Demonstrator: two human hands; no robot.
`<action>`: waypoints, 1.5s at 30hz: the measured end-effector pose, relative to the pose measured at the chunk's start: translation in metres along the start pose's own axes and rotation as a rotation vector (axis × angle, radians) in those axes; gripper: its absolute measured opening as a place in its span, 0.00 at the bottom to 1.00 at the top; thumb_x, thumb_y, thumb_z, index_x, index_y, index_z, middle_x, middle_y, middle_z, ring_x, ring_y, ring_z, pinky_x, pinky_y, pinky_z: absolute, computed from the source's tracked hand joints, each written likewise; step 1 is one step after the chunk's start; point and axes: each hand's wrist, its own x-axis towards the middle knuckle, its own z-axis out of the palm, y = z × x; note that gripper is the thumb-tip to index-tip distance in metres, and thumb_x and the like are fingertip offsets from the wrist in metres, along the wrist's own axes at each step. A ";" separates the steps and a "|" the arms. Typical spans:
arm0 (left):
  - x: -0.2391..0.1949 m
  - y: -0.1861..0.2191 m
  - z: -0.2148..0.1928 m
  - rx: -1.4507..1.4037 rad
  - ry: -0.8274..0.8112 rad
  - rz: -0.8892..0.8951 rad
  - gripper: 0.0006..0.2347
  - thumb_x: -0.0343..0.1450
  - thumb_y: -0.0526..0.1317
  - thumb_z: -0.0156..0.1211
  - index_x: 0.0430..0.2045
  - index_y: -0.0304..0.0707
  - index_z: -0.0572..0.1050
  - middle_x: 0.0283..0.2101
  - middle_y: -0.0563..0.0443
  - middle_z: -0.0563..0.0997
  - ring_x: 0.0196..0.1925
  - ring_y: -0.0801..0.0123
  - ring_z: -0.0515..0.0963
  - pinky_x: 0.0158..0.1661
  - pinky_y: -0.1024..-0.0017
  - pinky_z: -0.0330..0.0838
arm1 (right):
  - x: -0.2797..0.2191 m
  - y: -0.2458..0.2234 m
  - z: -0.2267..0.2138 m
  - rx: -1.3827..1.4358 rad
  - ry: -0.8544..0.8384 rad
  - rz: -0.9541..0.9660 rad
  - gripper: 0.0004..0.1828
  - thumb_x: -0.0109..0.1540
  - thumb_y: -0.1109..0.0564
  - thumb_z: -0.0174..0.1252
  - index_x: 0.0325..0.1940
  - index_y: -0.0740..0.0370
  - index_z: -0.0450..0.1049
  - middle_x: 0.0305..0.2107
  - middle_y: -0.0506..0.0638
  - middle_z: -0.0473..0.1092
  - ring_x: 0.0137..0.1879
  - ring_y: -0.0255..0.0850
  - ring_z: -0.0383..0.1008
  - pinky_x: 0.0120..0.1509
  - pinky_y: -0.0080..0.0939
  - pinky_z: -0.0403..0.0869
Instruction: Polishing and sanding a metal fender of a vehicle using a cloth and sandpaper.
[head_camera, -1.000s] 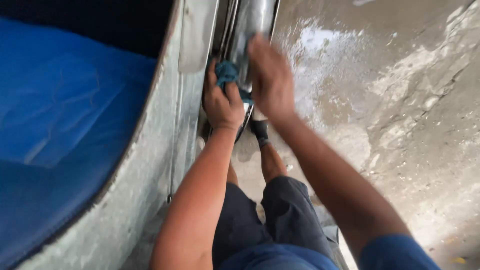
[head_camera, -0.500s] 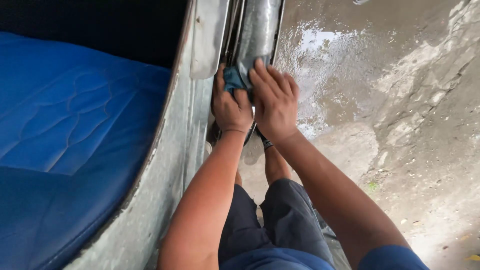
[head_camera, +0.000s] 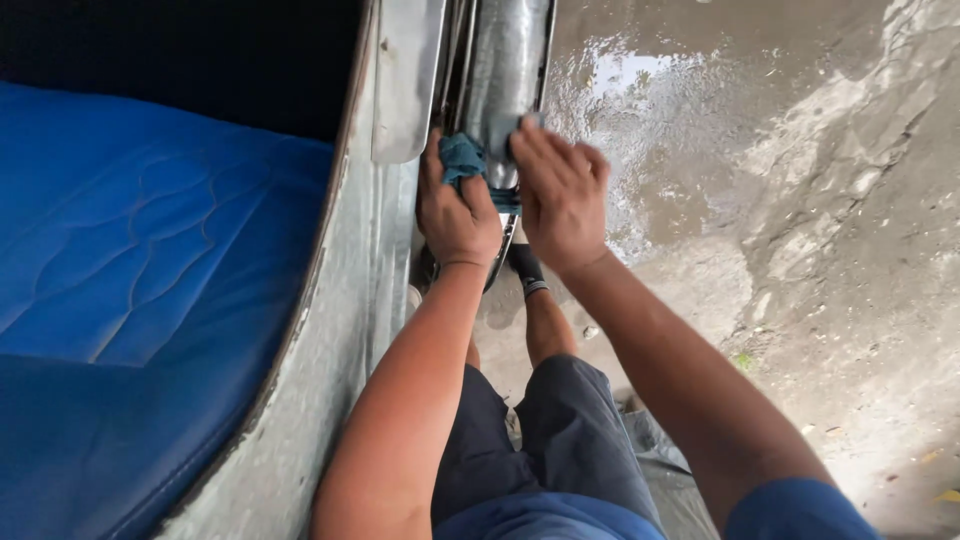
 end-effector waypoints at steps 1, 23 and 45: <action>0.000 0.000 0.002 -0.002 0.011 0.006 0.26 0.73 0.44 0.46 0.67 0.31 0.65 0.66 0.29 0.72 0.67 0.36 0.72 0.67 0.53 0.67 | 0.010 0.011 0.002 -0.023 -0.003 0.023 0.23 0.71 0.61 0.54 0.72 0.53 0.68 0.67 0.51 0.70 0.65 0.48 0.73 0.71 0.53 0.59; -0.002 -0.008 0.003 -0.001 0.038 0.013 0.26 0.74 0.45 0.46 0.67 0.30 0.65 0.67 0.30 0.72 0.68 0.37 0.72 0.69 0.54 0.66 | -0.006 -0.022 -0.004 0.081 0.066 0.102 0.21 0.70 0.61 0.57 0.68 0.57 0.71 0.67 0.56 0.69 0.65 0.51 0.72 0.70 0.51 0.60; -0.009 0.021 -0.018 0.180 -0.117 0.173 0.32 0.71 0.44 0.54 0.74 0.39 0.56 0.72 0.29 0.62 0.73 0.34 0.63 0.72 0.48 0.58 | 0.055 0.023 -0.004 0.170 0.088 0.138 0.17 0.70 0.64 0.57 0.63 0.55 0.76 0.49 0.52 0.78 0.53 0.52 0.75 0.58 0.49 0.72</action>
